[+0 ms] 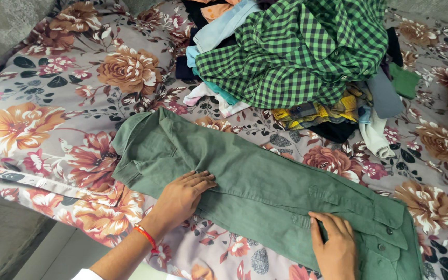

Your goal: The person folds a green button-down shirt on a floral-patterned bed, smoothing the fabric with their hands and bringing the sleeves and sides together to form a rectangle.

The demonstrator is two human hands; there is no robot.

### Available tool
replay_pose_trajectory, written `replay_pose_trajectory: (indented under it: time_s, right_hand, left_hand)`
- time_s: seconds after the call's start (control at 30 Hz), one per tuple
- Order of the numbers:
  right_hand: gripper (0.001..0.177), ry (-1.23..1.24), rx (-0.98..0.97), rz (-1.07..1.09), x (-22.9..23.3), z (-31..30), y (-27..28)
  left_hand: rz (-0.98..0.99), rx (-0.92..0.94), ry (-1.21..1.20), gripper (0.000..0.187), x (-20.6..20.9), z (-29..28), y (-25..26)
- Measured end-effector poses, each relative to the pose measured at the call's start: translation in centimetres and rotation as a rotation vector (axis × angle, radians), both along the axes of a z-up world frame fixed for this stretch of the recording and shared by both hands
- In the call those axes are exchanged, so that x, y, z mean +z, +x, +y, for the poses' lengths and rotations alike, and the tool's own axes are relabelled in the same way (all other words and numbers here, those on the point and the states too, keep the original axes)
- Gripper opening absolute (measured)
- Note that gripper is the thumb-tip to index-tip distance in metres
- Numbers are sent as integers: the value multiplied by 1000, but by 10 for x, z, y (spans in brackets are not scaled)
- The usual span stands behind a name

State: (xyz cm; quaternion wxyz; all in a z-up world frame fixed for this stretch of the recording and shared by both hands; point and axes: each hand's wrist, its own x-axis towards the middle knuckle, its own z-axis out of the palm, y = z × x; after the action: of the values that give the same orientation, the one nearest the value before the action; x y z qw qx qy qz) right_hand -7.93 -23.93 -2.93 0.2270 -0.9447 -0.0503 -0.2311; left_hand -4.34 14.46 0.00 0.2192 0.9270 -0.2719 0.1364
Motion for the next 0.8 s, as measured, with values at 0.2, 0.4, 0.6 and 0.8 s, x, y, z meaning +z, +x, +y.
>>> replay_pose_trajectory:
  time_s: [0.2, 0.4, 0.6, 0.8]
  right_hand:
    - [18, 35, 84, -209, -8, 9, -4]
    - [18, 179, 292, -157, 17, 91, -10]
    - [18, 293, 484, -46, 47, 185, -1]
    - [35, 221, 487, -70, 47, 237, 29]
  left_hand:
    - [126, 102, -330, 37, 26, 3, -22]
    - [113, 633, -729, 29, 22, 31, 16]
    - [104, 714, -417, 45, 37, 73, 65]
    - [189, 694, -322, 44, 7, 89, 115]
